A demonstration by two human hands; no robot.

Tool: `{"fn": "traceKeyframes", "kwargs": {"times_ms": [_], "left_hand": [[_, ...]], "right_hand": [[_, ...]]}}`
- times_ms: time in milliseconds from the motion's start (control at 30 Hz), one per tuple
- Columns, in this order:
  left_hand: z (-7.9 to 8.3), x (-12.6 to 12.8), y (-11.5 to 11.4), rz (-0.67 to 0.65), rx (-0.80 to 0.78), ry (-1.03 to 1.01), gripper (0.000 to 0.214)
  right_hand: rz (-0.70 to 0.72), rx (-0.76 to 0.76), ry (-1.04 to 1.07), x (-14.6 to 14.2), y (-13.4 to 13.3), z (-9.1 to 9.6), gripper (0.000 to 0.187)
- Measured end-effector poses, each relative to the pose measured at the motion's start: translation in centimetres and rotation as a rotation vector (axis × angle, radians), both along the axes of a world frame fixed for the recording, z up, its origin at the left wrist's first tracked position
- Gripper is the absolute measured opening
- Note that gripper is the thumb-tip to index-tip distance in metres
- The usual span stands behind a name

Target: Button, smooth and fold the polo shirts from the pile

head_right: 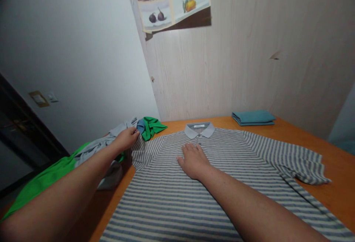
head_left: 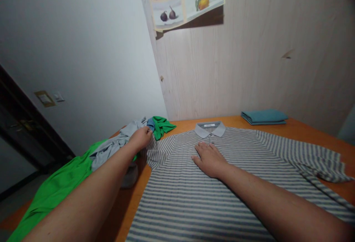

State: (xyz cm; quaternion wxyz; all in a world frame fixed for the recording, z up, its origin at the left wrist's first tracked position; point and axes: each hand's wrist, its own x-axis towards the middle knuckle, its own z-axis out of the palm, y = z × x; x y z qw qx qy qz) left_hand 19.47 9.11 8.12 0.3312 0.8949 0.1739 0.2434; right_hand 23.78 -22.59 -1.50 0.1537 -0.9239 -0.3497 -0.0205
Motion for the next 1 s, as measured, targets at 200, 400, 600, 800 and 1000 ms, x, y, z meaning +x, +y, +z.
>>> {"fn": "traceKeyframes", "kwargs": {"times_ms": [200, 400, 600, 800, 1000], "left_hand": [[2.3, 0.5, -7.1, -0.148, -0.133, 0.117, 0.025], [3.2, -1.4, -10.4, -0.385, -0.523, 0.207, 0.037], [-0.3, -3.0, -7.7, -0.254, -0.164, 0.226, 0.023], [-3.3, -2.0, -6.6, -0.149, 0.189, 0.221, 0.013], [-5.7, 0.3, -8.1, -0.187, 0.412, 0.266, 0.035]], "right_hand": [[0.002, -0.009, 0.0, -0.1, 0.0, 0.1, 0.069], [-0.006, -0.007, 0.002, -0.2, 0.0, 0.4, 0.066], [-0.001, -0.007, -0.01, -0.2, 0.1, 0.5, 0.064], [-0.007, 0.012, -0.017, -0.3, 0.1, 0.4, 0.064], [-0.011, 0.022, -0.027, -0.2, 0.1, 0.3, 0.061]]}}
